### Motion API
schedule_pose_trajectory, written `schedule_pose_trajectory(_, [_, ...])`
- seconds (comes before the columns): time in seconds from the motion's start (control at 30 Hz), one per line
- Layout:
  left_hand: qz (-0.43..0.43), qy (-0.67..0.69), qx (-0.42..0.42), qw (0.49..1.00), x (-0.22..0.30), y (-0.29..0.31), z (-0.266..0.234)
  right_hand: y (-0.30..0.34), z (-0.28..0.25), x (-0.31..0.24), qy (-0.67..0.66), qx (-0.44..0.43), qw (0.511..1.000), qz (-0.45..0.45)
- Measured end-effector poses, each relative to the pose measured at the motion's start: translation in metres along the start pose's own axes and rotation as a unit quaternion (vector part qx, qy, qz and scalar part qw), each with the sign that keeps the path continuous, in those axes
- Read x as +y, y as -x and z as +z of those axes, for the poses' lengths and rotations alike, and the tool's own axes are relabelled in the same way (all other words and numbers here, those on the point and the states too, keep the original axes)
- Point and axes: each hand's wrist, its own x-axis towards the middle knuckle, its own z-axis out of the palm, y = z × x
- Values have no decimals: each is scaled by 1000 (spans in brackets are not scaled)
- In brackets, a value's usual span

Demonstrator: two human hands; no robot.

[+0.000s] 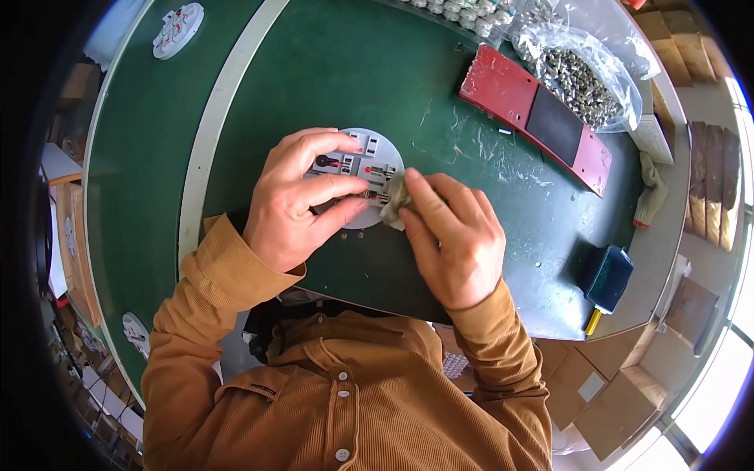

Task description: The person assembles small internal components, contacts, and screws into circular plastic electronic housings by hand at a workstation.

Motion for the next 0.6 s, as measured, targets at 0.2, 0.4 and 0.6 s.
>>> schedule_pose_trajectory(0.2, [-10, 34, 1, 999, -8, 0, 1, -14, 9, -11, 23, -17, 996, -82])
schedule_pose_trajectory(0.4, [-38, 70, 2, 997, -10, 2, 1, -16, 11, -20, 49, -43, 994, -86])
schedule_pose_trajectory(0.6, [-11, 55, -1, 998, -8, -1, -1, -27, -4, -36, 84, -83, 991, -67])
